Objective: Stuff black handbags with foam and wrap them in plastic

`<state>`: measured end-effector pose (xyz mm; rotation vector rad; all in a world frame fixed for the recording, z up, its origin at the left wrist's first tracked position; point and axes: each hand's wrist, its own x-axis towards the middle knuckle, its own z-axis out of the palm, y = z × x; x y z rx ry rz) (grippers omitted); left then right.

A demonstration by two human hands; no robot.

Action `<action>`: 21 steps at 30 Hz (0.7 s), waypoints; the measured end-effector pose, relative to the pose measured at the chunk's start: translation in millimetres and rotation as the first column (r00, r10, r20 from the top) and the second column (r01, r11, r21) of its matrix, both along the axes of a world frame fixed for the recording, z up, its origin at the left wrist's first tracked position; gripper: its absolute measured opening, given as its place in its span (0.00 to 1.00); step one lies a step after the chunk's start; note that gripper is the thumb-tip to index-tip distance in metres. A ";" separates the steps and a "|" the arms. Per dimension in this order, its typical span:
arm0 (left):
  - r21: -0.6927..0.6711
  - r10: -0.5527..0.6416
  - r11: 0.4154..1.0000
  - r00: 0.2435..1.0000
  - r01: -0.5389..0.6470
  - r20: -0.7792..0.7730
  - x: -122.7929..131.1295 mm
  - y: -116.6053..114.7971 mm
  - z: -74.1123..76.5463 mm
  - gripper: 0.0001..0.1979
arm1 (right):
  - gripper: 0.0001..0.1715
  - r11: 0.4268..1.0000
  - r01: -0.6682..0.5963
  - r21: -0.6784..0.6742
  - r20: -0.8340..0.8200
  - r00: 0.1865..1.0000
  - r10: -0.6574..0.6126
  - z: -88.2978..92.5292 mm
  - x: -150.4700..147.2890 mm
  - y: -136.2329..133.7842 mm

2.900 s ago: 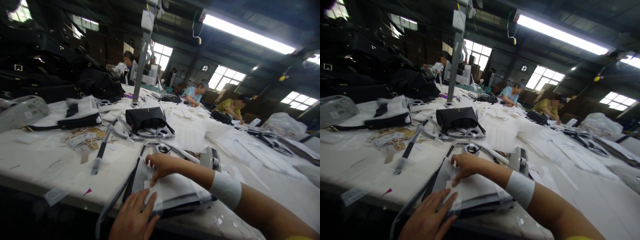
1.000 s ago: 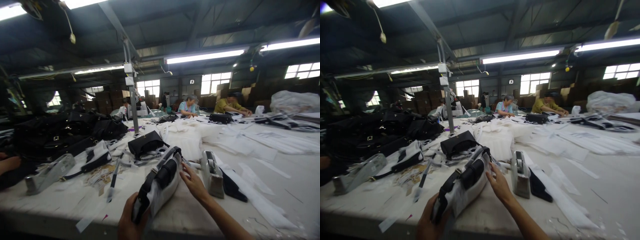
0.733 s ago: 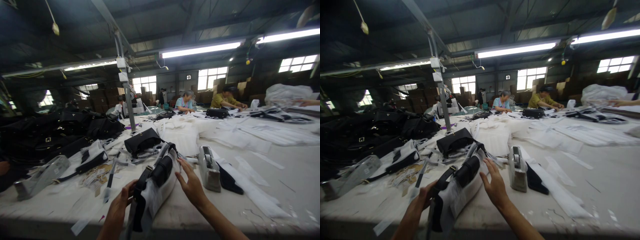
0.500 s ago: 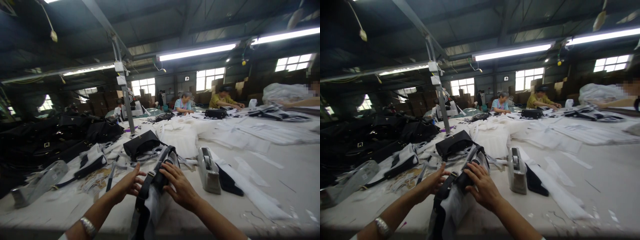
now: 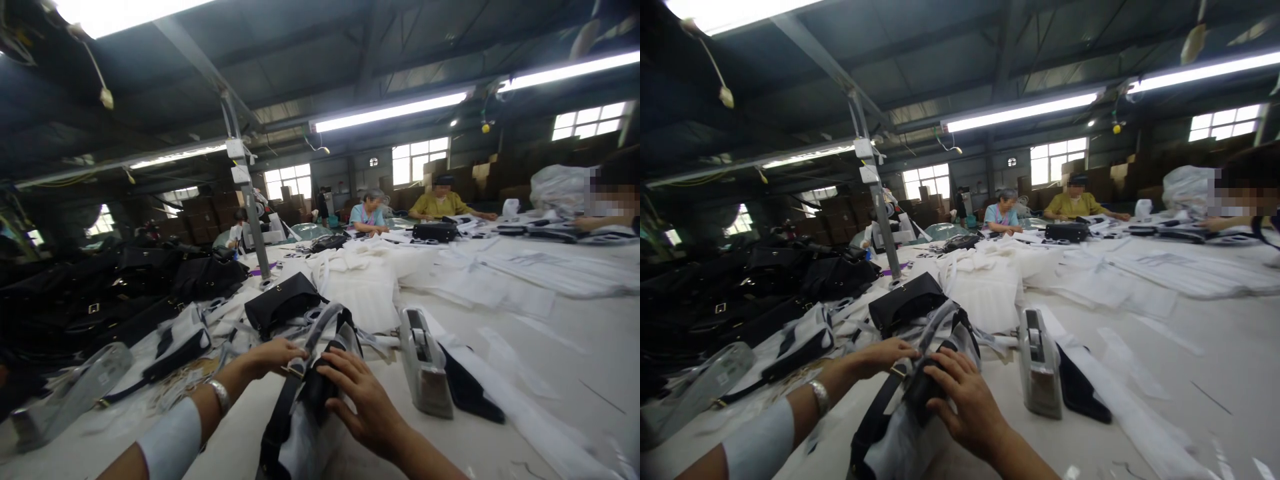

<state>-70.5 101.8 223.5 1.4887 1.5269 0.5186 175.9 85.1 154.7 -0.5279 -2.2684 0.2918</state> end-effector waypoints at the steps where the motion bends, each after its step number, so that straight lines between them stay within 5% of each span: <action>1: 0.062 0.018 0.998 1.000 -0.019 0.012 -0.5 0.7 11.8 0.16 | 0.24 0.999 -0.013 -0.039 -0.023 1.000 0.012 2.7 -0.3 0.3; 4: 0.244 0.063 0.967 0.997 -0.073 0.047 1.2 1.2 57.0 0.21 | 0.18 0.974 -0.049 -0.221 -0.184 0.983 0.008 15.9 -6.8 3.8; 8: 0.339 0.019 0.940 0.999 -0.031 0.037 16.0 -7.7 108.7 0.25 | 0.22 0.858 -0.132 -0.496 -0.498 0.853 -0.157 51.6 -21.9 15.3; 13: 0.288 -0.041 0.957 0.999 0.030 0.035 38.7 -26.6 121.0 0.26 | 0.32 0.582 -0.335 -0.741 -0.563 0.782 -0.266 101.2 -28.1 28.6; 17: 0.281 -0.050 0.959 0.997 0.031 0.060 45.8 -37.1 119.5 0.26 | 0.32 0.501 -0.358 -0.787 -0.518 0.825 -0.224 107.0 -27.1 35.4; 18: 0.281 -0.053 0.959 0.997 0.035 0.058 47.1 -39.5 120.1 0.26 | 0.32 0.427 -0.409 -0.806 -0.530 0.821 -0.214 106.0 -27.0 36.7; 21: 0.302 -0.057 0.952 0.998 0.046 0.028 50.4 -47.1 122.7 0.27 | 0.30 0.050 -0.644 -0.764 -0.637 0.737 -0.225 107.7 -26.3 40.0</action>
